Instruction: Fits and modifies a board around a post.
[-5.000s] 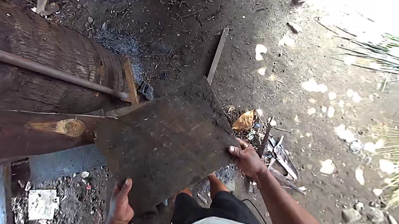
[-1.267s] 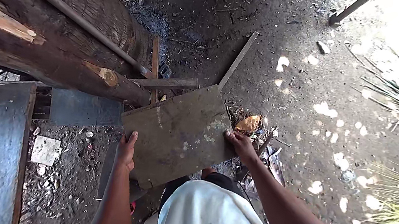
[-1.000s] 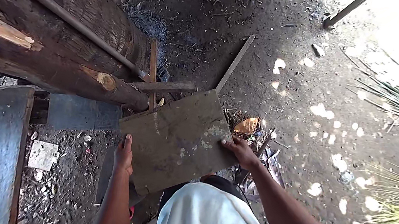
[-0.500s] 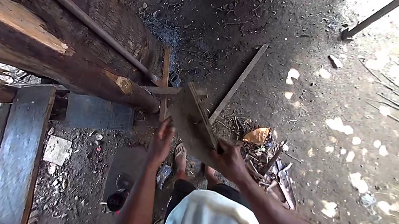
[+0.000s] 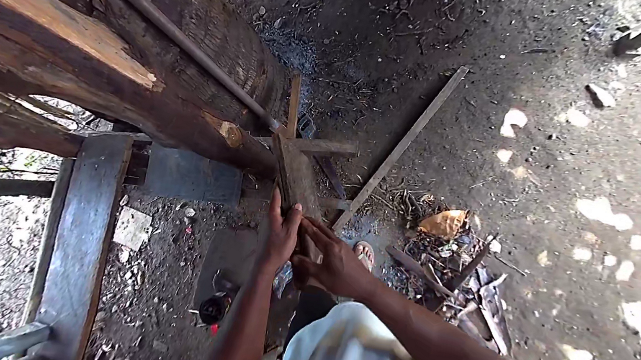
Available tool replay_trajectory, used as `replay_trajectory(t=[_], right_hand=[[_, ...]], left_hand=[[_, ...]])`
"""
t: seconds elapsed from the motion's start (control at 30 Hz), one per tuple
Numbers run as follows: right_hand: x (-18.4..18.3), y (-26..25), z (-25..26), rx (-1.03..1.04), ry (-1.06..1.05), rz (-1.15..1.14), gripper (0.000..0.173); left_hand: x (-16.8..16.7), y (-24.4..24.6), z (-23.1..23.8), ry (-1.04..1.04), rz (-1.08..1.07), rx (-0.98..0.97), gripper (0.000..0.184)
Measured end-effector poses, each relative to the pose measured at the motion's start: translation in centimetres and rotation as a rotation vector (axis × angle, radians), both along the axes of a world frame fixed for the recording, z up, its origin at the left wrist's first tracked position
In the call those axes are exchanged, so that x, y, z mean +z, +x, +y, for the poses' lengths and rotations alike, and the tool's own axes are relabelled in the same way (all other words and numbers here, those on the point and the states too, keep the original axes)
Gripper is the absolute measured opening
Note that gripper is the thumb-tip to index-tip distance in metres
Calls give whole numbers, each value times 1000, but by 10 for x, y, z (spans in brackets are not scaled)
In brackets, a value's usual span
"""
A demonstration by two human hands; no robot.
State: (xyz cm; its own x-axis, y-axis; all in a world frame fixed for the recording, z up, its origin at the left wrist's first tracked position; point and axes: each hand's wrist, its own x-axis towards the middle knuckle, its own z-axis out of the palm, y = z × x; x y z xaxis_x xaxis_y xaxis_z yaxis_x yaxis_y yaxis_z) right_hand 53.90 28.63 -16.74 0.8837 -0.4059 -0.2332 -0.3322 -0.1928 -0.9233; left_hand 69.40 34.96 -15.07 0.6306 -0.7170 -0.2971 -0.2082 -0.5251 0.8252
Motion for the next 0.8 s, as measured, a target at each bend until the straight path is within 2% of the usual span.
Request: replay_trajectory(t=[0.13, 0.4, 0.6, 0.8], right_hand=[[-31, -26, -24, 20, 23, 55, 61], [-110, -143, -70, -127, 27, 539, 51], [-126, -221, -69, -188, 32, 693, 42], [-140, -233, -63, -111, 42, 718, 40]], left_hand=[[12, 17, 17, 170, -120, 34, 60], [13, 53, 42, 385, -281, 98, 54], [-1, 54, 62, 446, -281, 140, 55], [-12, 23, 92, 410, -235, 183, 57]])
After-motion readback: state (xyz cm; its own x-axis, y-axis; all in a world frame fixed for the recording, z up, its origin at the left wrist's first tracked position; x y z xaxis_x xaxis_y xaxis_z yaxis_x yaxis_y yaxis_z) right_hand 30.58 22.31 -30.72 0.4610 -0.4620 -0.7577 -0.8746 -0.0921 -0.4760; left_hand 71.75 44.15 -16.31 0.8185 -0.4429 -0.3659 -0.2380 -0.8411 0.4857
